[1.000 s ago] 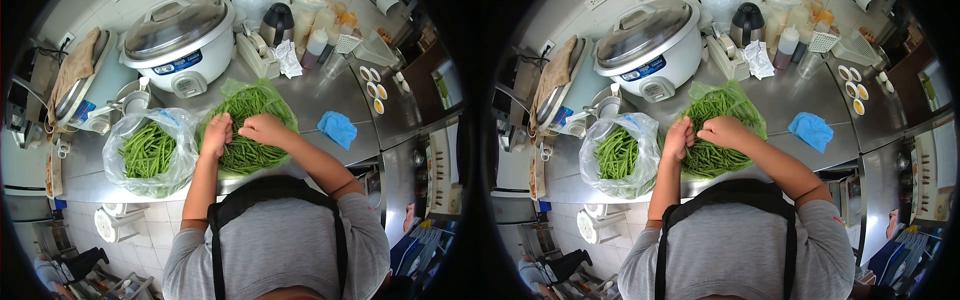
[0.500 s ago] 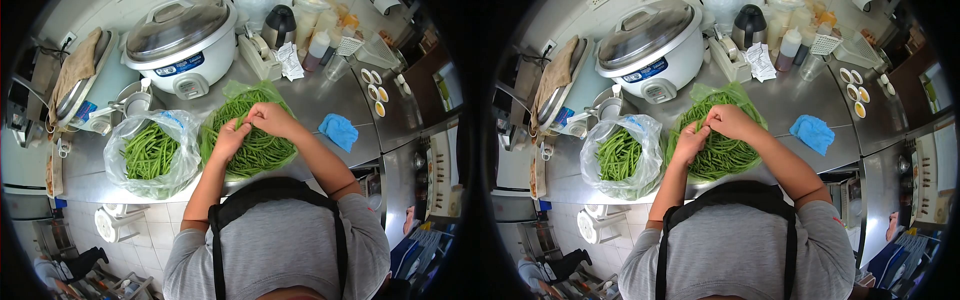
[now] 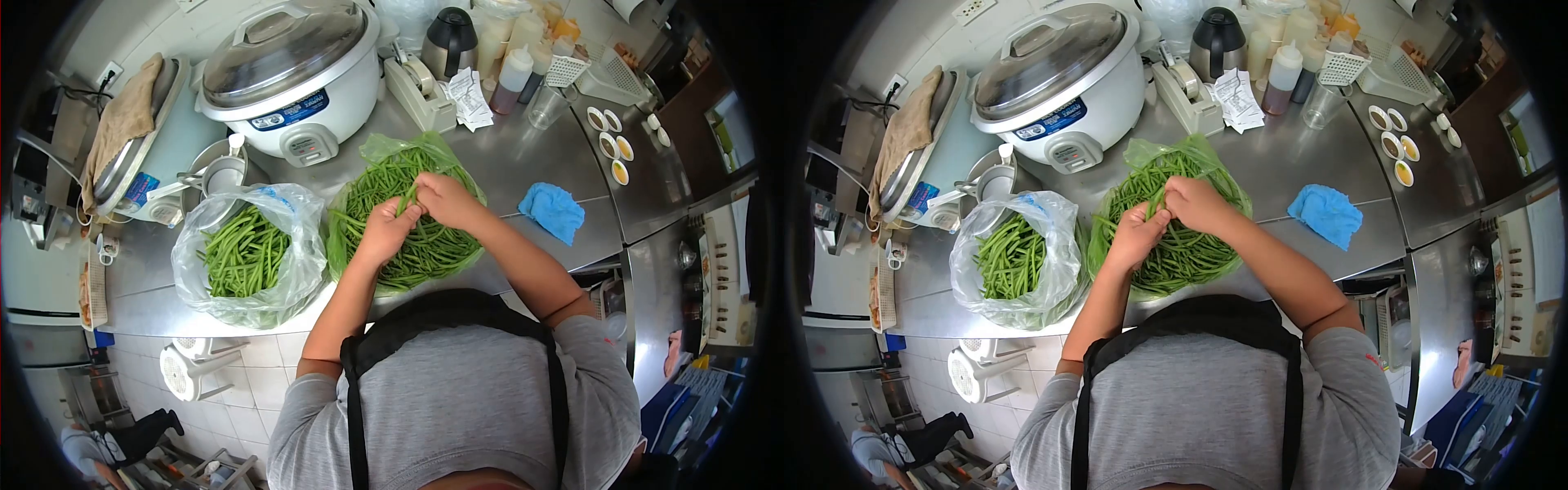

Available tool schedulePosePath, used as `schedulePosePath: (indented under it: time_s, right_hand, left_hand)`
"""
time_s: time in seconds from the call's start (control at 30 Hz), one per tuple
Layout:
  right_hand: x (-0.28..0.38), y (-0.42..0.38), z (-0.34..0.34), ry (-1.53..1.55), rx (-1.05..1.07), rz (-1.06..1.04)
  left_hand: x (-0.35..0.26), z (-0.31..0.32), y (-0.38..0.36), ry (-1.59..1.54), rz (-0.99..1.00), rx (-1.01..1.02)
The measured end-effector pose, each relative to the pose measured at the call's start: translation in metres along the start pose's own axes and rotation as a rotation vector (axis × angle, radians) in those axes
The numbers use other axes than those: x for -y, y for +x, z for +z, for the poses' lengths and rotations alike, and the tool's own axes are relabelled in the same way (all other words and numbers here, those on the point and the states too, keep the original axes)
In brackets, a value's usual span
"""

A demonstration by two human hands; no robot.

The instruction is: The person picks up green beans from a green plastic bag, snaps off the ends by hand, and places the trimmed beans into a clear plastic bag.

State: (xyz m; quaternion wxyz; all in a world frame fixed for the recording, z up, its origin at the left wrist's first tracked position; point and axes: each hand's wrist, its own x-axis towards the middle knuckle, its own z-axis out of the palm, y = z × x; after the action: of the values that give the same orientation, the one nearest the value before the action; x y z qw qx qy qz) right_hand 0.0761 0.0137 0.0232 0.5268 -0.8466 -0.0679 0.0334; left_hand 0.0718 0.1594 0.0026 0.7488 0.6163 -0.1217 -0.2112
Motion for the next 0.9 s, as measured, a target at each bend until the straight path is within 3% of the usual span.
schedulePosePath:
  time_s: [0.1, 0.2, 0.3, 0.4, 0.5, 0.6, 0.7, 0.9]
  right_hand:
    - [-0.004, 0.001, -0.008, 0.195, 0.02, 0.238]
    - [-0.016, 0.001, -0.015, -0.136, 0.188, 0.202]
    - [-0.017, -0.008, -0.012, 0.15, 0.218, 0.226]
    - [-0.019, -0.007, -0.008, 0.222, 0.315, 0.184]
    - [-0.013, -0.005, -0.001, 0.244, 0.267, 0.153]
    - [0.005, -0.006, -0.002, -0.086, 0.207, -0.074]
    - [0.014, 0.0, 0.003, -0.349, 0.109, -0.175]
    - [-0.005, 0.022, 0.016, 0.392, -0.095, 0.103]
  left_hand:
    - [-0.009, -0.007, -0.001, -0.152, -0.081, -0.134]
    - [-0.01, -0.017, 0.002, -0.255, -0.041, -0.235]
    - [-0.016, -0.022, 0.002, -0.296, 0.029, -0.257]
    - [-0.017, -0.023, 0.004, -0.323, 0.057, -0.271]
    - [-0.019, -0.021, 0.004, -0.314, 0.103, -0.295]
    - [-0.024, -0.022, 0.002, -0.246, 0.125, -0.345]
    - [-0.027, -0.021, -0.002, -0.227, 0.15, -0.344]
    - [-0.018, -0.015, -0.015, -0.128, 0.134, -0.211]
